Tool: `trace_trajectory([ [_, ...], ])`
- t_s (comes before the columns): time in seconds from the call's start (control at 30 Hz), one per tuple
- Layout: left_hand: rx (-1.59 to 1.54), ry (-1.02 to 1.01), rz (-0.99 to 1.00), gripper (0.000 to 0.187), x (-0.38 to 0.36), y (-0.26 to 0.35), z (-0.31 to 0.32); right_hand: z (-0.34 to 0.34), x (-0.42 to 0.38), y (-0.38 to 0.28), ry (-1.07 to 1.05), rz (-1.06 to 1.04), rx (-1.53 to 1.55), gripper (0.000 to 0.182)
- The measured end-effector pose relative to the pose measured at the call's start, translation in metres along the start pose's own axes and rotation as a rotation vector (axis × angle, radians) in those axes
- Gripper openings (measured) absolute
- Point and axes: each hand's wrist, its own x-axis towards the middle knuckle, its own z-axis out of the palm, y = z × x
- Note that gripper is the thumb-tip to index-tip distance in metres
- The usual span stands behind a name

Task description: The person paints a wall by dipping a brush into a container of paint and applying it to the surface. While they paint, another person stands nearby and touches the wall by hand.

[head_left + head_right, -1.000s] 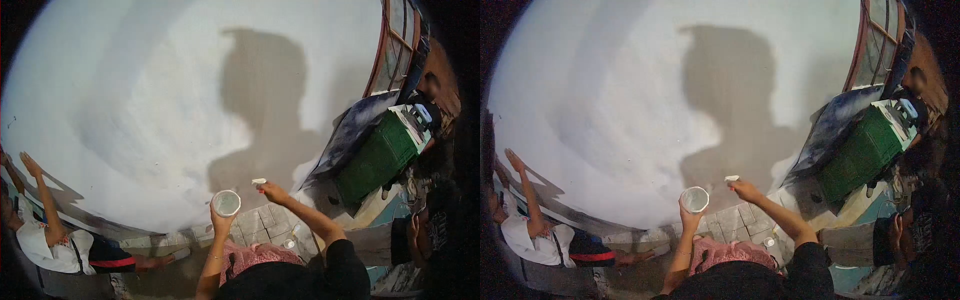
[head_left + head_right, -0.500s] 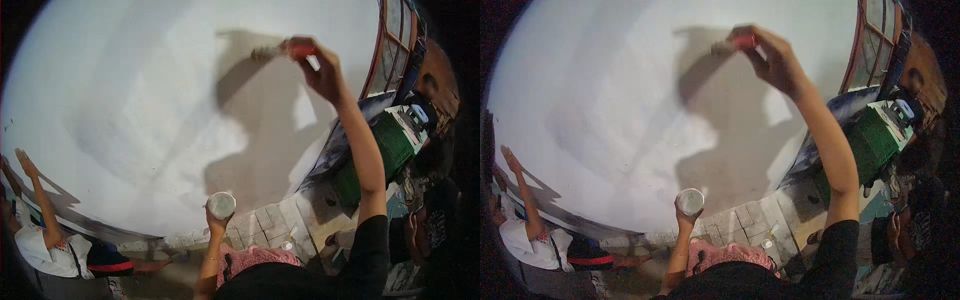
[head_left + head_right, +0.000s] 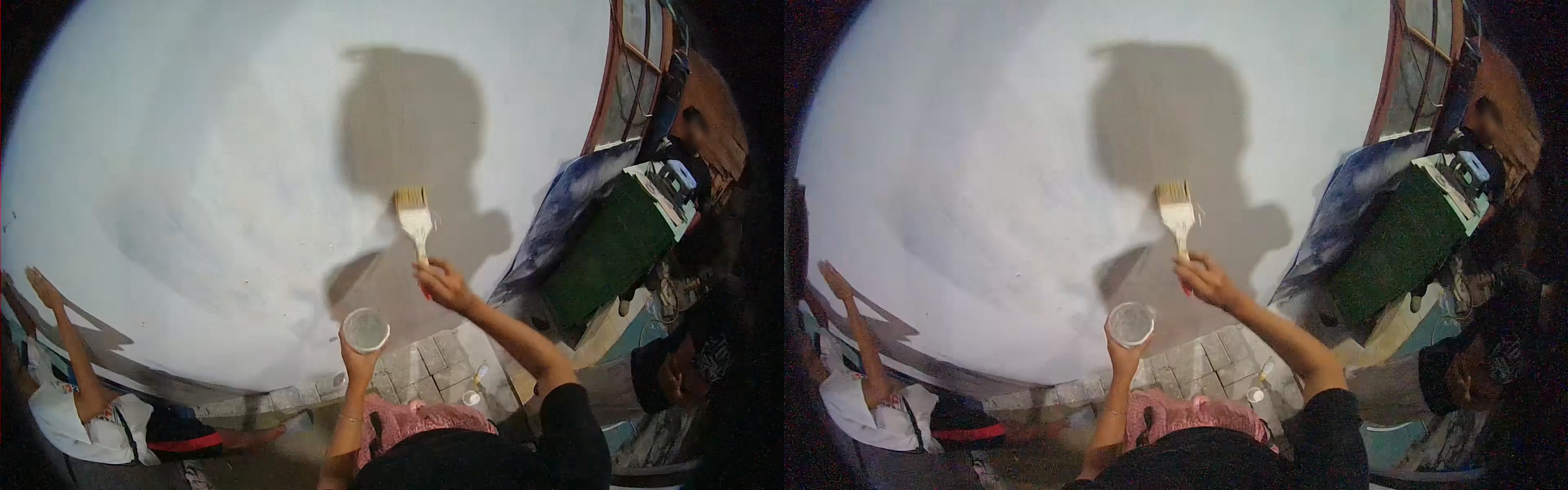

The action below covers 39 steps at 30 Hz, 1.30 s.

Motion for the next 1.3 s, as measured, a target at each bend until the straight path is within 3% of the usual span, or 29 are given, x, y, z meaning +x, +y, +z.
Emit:
trace_trajectory([
  [0.13,0.073,-0.036,0.032,0.091,-0.002,-0.010,-0.011,0.046,-0.078,-0.033,-0.105,0.174,0.159,0.034],
  [0.33,0.132,-0.002,-0.035,0.092,-0.005,-0.017,-0.019,0.049,-0.125,-0.054,-0.284,0.359,0.261,0.021],
  [0.4,0.159,-0.008,-0.030,0.094,-0.001,-0.026,-0.017,0.032,-0.114,-0.065,-0.085,0.744,0.344,0.020],
  [0.43,0.196,-0.012,0.031,0.096,0.002,-0.030,-0.015,0.018,-0.095,-0.072,0.043,0.739,0.295,0.013],
  [0.47,0.234,-0.016,0.089,0.097,0.000,-0.034,-0.012,0.004,-0.078,-0.084,0.033,0.747,0.302,0.013],
  [0.53,0.237,-0.012,0.074,0.095,-0.002,-0.032,-0.006,-0.023,-0.044,-0.104,0.430,0.828,0.476,0.016],
  [0.6,0.389,-0.069,0.118,0.089,0.006,-0.008,0.002,-0.052,-0.019,-0.122,0.490,0.813,0.561,0.020],
  [0.63,0.290,-0.103,0.129,0.083,0.008,0.010,0.003,-0.060,-0.012,-0.129,0.559,0.796,0.635,0.024],
  [0.67,0.292,-0.103,0.124,0.083,0.010,0.009,0.006,-0.061,-0.008,-0.135,0.556,0.800,0.638,0.024],
  [0.73,0.254,-0.124,0.362,0.080,0.014,0.012,0.012,-0.060,-0.004,-0.146,0.447,0.767,0.588,0.030],
  [0.87,0.341,-0.090,0.424,0.075,0.002,0.025,0.023,-0.046,0.004,-0.152,0.178,0.729,0.329,0.033],
  [0.9,0.340,-0.054,0.512,0.078,0.002,0.010,0.028,-0.040,0.006,-0.154,0.165,0.802,0.265,0.030],
  [1.0,0.422,-0.078,0.511,0.077,-0.007,0.006,0.033,-0.020,-0.002,-0.151,0.129,0.917,0.361,0.027],
  [1.07,0.302,-0.074,0.563,0.077,-0.009,0.011,0.032,-0.024,-0.004,-0.155,0.094,0.942,0.378,0.026],
  [1.2,0.352,-0.128,0.315,0.084,-0.008,0.006,0.023,-0.051,0.012,-0.167,0.202,0.806,0.351,0.027],
  [1.3,0.276,-0.218,0.247,0.090,-0.004,0.005,0.011,-0.063,0.008,-0.170,0.244,0.920,0.470,0.026],
])
